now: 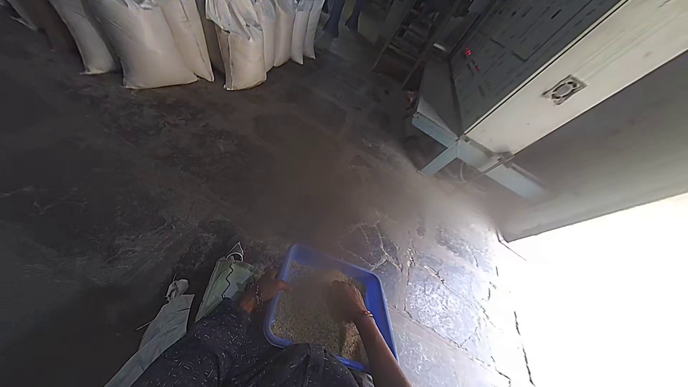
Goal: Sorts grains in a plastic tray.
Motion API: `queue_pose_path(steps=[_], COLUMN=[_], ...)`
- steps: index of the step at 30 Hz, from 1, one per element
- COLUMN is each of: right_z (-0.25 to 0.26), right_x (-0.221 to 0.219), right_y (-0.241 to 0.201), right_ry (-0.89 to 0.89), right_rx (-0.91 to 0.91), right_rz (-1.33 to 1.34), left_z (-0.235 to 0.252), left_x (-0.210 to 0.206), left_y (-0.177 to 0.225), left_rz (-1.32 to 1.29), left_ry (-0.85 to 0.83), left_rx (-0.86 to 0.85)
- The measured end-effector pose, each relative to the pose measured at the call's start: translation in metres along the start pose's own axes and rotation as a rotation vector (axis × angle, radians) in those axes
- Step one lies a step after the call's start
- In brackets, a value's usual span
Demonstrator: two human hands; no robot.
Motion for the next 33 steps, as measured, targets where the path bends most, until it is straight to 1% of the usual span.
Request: queue_pose_path(steps=[20,33], right_z=[0.0017,0.0037], right_x=[-0.0003,-0.0037], right_y=[-0.0007,-0.0003], right_ry=[-0.020,-0.050], right_rx=[-0.011,-0.020], right_rz=[-0.014,-0.037], left_z=[-0.0003,0.0015], left_x=[-0.0007,-0.0002], left_y=[0.0025,-0.0037], left_rz=[0.025,0.002], left_ry=[-0.012,-0.003], left_rx=[0.005,0.071])
Point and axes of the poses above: each hand's wrist, its own z-axis towards the middle knuckle, its own x-axis out of the back of the hand, y = z × x, the point moved 8 cm from there along z, towards the middle knuckle, and after that the axes turned 15 degrees about -y, right-handed, at the moved point
